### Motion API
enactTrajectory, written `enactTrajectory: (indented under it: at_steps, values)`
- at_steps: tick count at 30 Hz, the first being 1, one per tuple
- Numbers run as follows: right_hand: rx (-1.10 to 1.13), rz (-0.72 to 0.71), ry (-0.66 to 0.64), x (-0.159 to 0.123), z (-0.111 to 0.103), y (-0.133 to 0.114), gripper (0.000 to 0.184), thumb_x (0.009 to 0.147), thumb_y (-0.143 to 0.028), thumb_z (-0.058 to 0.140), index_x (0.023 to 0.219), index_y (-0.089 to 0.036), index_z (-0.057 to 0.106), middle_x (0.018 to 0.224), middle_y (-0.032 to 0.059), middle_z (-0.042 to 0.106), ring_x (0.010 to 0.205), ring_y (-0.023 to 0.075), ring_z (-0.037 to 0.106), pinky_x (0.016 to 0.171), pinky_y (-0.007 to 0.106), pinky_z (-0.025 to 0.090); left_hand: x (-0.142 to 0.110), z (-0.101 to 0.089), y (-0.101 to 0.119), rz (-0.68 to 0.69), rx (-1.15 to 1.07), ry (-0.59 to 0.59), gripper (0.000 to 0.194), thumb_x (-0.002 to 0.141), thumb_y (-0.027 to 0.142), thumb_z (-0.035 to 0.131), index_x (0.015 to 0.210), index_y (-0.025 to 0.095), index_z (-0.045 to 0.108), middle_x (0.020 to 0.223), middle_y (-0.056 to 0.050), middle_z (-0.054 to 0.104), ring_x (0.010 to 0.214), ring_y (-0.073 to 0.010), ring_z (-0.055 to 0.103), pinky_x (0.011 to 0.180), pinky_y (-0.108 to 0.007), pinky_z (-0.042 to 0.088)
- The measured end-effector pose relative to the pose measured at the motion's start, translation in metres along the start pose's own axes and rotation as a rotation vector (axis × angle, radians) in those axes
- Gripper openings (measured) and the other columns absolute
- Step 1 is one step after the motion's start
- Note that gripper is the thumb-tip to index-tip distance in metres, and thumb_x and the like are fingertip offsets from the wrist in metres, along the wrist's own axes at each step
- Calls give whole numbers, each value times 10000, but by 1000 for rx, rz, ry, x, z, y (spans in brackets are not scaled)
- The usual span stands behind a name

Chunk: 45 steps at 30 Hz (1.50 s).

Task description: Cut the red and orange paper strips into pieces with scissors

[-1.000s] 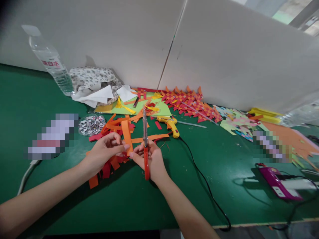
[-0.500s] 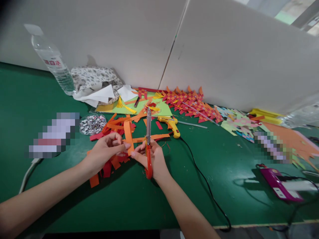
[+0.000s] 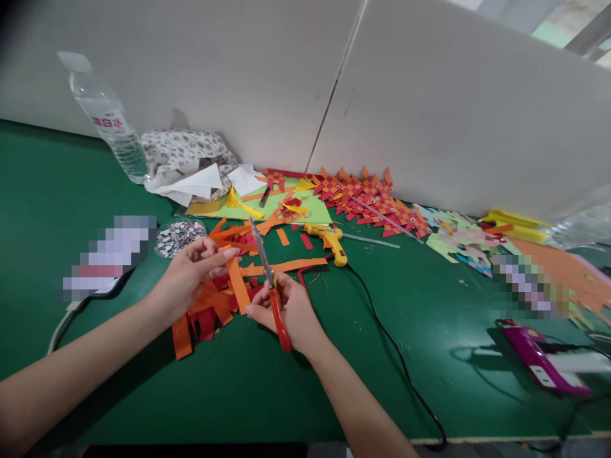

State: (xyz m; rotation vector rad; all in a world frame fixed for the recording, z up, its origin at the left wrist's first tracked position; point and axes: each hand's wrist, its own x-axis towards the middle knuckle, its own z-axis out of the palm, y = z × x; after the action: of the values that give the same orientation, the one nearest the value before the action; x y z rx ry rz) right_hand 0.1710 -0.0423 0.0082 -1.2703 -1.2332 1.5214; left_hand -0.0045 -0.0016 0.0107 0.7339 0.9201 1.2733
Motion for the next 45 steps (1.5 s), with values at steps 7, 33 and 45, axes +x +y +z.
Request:
enactTrajectory:
  at_steps: [7,33,45]
  values:
    - [-14,-5,-67,0,-2,1,423,534,-228,811,710,-211,426,608,-53,606,572,130,605,579,268,458,15,-15,13,149,8,48,353,617,192,780,632,181,427,600,57,575,708,-124,680,617,-171,511]
    - [-106,-117,462,19,-36,5,306,650,-271,687,907,-201,538,1174,70,610,668,145,665,408,198,491,4,-16,-14,922,1529,-477,220,889,281,456,1043,228,603,1220,-54,600,1161,-241,500,1026,-484,280]
    - [-182,-111,353,18,-34,8,318,590,-144,658,872,-234,540,888,25,653,844,210,634,565,269,511,2,-15,-23,745,1467,-596,399,909,392,393,1223,205,552,1235,-107,604,1191,-266,499,1087,-526,99]
